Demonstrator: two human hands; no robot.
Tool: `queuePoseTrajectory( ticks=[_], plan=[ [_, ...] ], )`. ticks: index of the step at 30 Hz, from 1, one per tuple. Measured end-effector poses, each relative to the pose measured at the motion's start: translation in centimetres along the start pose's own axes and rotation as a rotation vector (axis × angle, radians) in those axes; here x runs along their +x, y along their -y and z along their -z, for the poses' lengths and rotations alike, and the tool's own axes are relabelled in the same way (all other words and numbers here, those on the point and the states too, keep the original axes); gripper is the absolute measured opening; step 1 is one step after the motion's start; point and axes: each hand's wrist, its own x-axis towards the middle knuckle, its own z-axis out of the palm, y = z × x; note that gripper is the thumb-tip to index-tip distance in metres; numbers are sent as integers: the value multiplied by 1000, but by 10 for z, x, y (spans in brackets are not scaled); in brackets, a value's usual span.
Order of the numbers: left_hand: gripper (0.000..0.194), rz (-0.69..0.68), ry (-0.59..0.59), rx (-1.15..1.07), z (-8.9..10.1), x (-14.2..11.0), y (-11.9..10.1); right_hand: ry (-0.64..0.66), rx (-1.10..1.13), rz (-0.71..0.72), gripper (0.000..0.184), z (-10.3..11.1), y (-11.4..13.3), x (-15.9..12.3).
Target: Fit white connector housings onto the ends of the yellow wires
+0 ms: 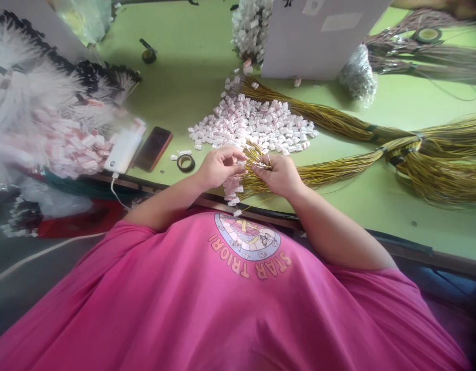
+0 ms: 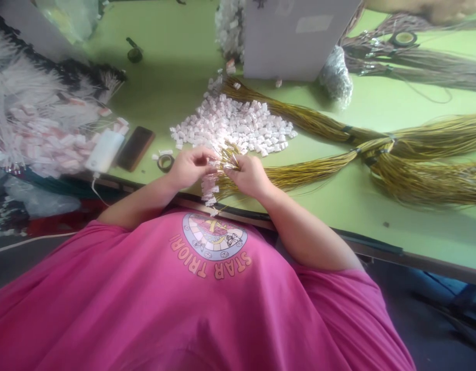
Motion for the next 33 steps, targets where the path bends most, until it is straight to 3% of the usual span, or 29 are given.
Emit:
queuePoseTrajectory(
  ticks=[4,13,20,27,33],
  plan=[
    [20,21,-11,-18,-3,-1,5,13,-40,9,25,-1,0,0],
    [15,-91,-1,55,0,0,4,98,14,5,24,-2,3,0],
    [17,-190,126,60,3,4,7,162,122,-30,29,2,3,3],
    [14,-115,70,234,-3,2,1,63,15,-43,22,-3,2,1],
    [11,-110,101,276,-8,0,-4,82,-29,-14,17,-4,-2,0]
  ],
)
